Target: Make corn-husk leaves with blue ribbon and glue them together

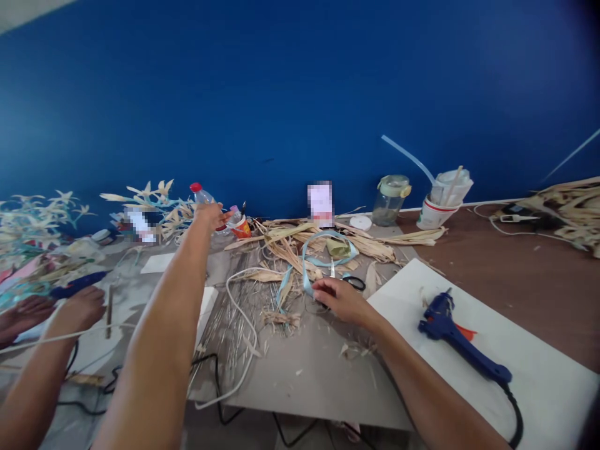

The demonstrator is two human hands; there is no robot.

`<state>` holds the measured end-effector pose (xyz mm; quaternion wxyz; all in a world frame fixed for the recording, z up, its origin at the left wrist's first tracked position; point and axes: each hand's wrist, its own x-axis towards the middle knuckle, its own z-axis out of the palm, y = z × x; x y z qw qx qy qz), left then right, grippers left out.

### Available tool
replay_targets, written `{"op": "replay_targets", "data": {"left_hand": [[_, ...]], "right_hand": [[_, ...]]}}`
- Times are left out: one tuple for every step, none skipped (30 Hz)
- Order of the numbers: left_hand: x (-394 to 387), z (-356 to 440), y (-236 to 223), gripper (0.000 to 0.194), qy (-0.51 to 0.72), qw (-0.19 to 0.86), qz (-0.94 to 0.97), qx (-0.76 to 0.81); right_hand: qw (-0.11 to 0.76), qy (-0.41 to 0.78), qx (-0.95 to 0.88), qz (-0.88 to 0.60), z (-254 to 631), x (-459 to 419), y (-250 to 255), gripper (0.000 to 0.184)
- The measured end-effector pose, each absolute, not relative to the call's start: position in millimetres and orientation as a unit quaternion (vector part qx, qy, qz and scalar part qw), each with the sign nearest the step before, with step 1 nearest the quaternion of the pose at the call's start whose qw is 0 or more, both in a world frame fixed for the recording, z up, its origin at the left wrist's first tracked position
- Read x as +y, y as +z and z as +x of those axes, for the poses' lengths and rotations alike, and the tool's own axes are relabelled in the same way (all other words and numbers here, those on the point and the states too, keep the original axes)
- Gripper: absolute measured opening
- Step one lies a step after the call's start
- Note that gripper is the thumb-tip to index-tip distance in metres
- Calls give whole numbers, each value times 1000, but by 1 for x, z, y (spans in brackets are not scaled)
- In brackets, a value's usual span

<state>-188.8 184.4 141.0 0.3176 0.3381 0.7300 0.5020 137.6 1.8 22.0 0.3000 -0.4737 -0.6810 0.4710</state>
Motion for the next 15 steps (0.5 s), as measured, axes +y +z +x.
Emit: {"op": "replay_targets", "data": {"left_hand": [[184,-192,142,7,487,328,320,744],[183,-195,142,6,481,332,313,749],[182,-198,142,8,477,337,311,750],[181,-201,142,11,475,344,307,750],[179,-204,142,13,472,354,304,748],[178,-207,141,13,470,359,302,747],[177,-209,141,14,469,363,300,747],[176,-210,140,14,469,366,299,747],[175,-211,140,15,467,368,299,746],[175,-212,139,15,466,372,300,745],[175,-212,139,16,465,375,302,743],[175,-212,139,17,464,378,305,741],[175,-211,139,17,464,380,310,738],[175,-211,139,18,464,380,314,736],[175,-211,140,18,464,379,318,735]], "right_hand": [[300,470,-682,-474,138,2,21,22],[301,468,-683,-473,138,3,21,22],[302,467,-684,-472,138,4,20,22],[302,465,-686,-471,139,4,19,21],[302,462,-689,-470,139,5,18,21],[303,459,-691,-469,139,5,17,22],[304,456,-693,-468,139,5,17,22],[306,454,-695,-467,139,5,17,22],[307,452,-696,-466,139,5,17,22],[307,451,-697,-466,139,5,18,23],[304,450,-697,-468,139,4,18,23],[301,450,-697,-470,139,4,19,23],[298,450,-698,-471,138,4,19,23],[296,450,-699,-471,138,4,20,23],[295,450,-699,-471,138,4,20,23]]}}
